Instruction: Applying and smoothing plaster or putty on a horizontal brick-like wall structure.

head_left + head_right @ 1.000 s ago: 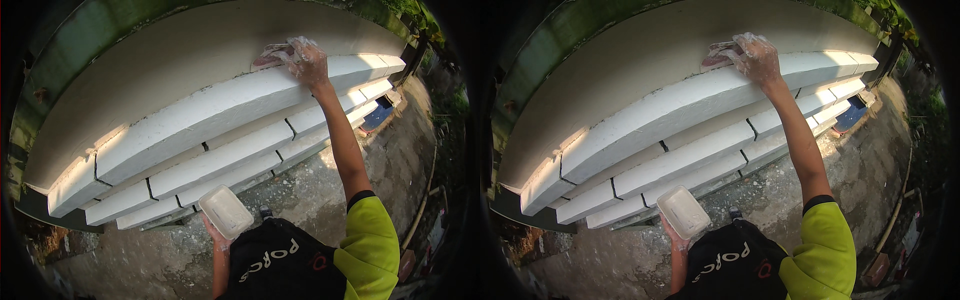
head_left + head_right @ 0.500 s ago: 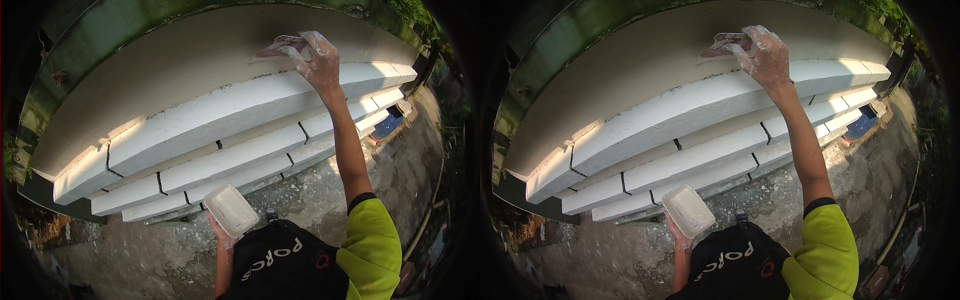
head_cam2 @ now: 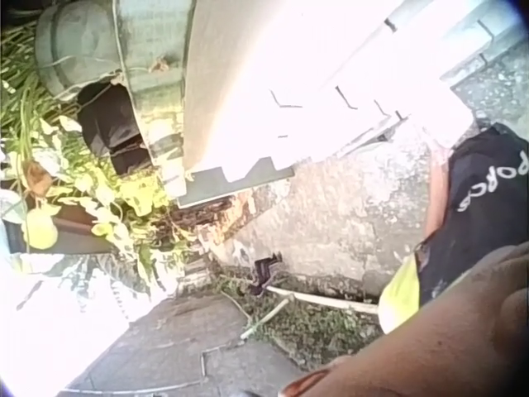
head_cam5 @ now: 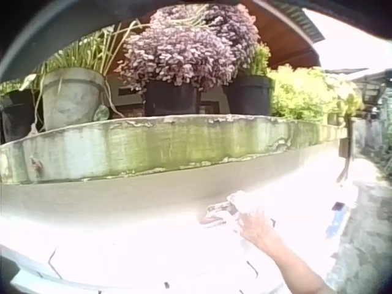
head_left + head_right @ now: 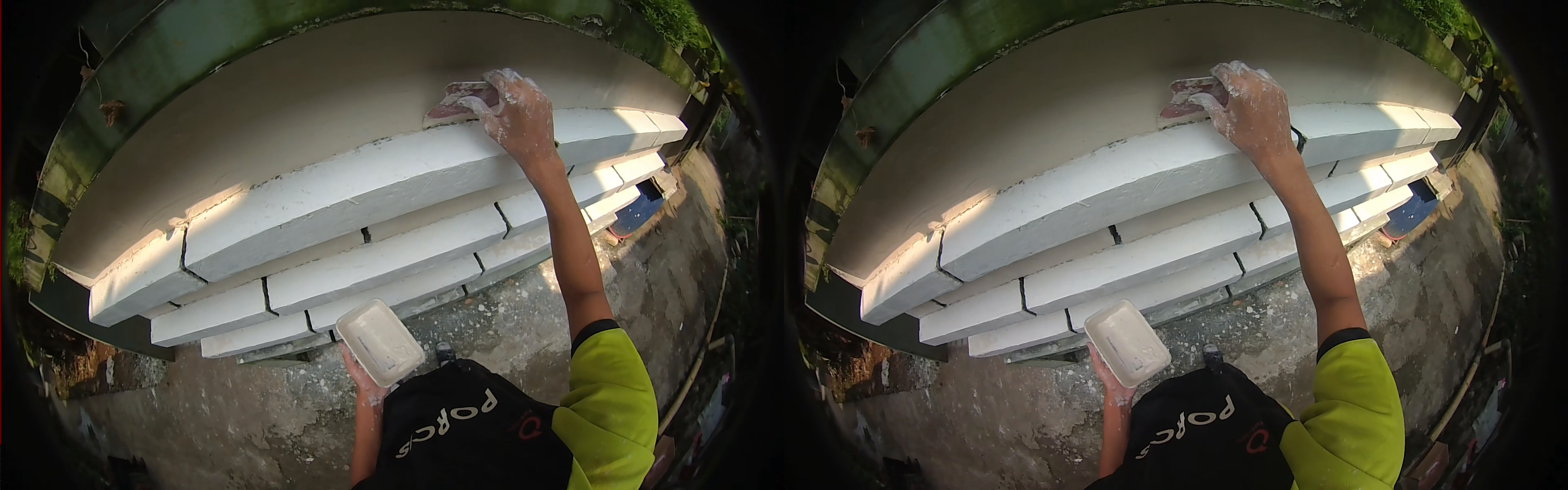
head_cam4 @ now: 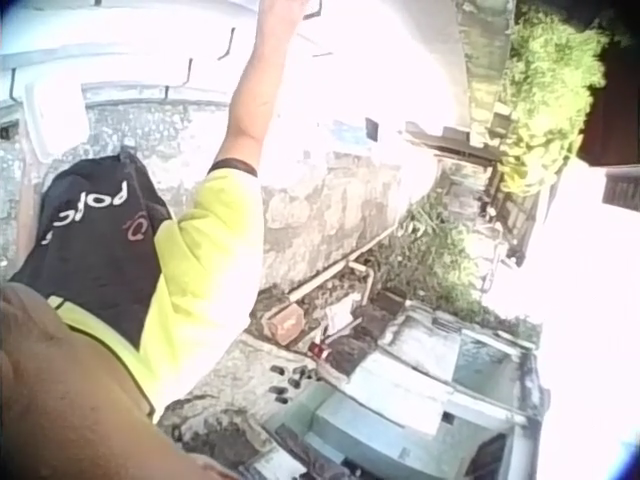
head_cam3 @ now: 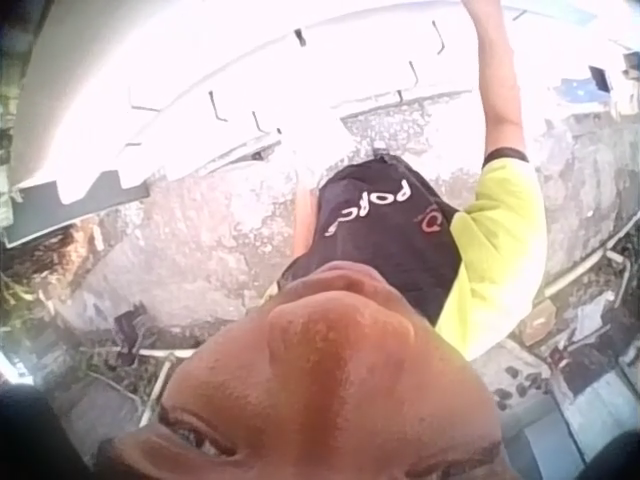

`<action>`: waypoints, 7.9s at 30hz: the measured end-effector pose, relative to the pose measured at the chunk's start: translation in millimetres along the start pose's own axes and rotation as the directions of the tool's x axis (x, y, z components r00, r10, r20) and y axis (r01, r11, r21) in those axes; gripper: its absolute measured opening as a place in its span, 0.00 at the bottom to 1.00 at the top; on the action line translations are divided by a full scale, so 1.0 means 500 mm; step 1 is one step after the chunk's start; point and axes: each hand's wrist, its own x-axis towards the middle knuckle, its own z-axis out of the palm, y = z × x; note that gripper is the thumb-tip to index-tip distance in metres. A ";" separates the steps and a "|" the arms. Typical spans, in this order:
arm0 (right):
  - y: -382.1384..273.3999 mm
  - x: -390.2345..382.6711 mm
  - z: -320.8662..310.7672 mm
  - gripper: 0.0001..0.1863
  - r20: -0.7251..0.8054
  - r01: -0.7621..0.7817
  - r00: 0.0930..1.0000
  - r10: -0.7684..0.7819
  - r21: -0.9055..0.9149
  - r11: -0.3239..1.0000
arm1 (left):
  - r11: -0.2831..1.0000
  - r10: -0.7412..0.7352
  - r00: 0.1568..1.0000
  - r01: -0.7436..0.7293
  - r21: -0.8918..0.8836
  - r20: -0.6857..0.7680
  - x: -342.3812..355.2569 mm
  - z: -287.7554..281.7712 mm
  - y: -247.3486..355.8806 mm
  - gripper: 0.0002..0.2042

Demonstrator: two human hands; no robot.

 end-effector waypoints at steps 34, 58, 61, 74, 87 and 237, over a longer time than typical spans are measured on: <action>-0.121 -0.007 0.056 0.17 -0.140 0.190 0.968 -0.209 -0.136 0.972 | 0.997 -0.033 0.996 0.026 -0.079 -0.087 0.007 -0.054 0.013 0.38; -0.172 0.015 0.044 0.18 -0.165 0.074 0.983 -0.081 -0.050 0.996 | 0.999 -0.010 0.999 0.008 -0.035 -0.044 0.008 -0.049 0.022 0.38; -0.172 -0.032 -0.041 0.19 -0.271 -0.032 0.962 0.028 -0.013 0.999 | 1.000 -0.002 1.000 0.002 -0.015 -0.012 -0.003 -0.035 0.023 0.37; -0.240 -0.441 -0.168 0.17 0.611 -0.767 0.574 0.545 0.634 0.096 | 0.998 -0.062 0.997 0.061 0.021 0.049 0.021 -0.019 -0.012 0.35; -0.316 -0.578 -0.262 0.26 0.400 -0.445 0.872 0.281 0.410 0.796 | 0.892 -0.449 0.870 0.449 0.049 0.205 0.016 0.109 -0.075 0.36; 0.201 -0.047 -0.018 0.24 -0.169 0.091 0.975 -0.143 -0.282 0.955 | 0.945 -0.324 0.942 0.318 0.082 0.091 0.116 0.069 -0.231 0.42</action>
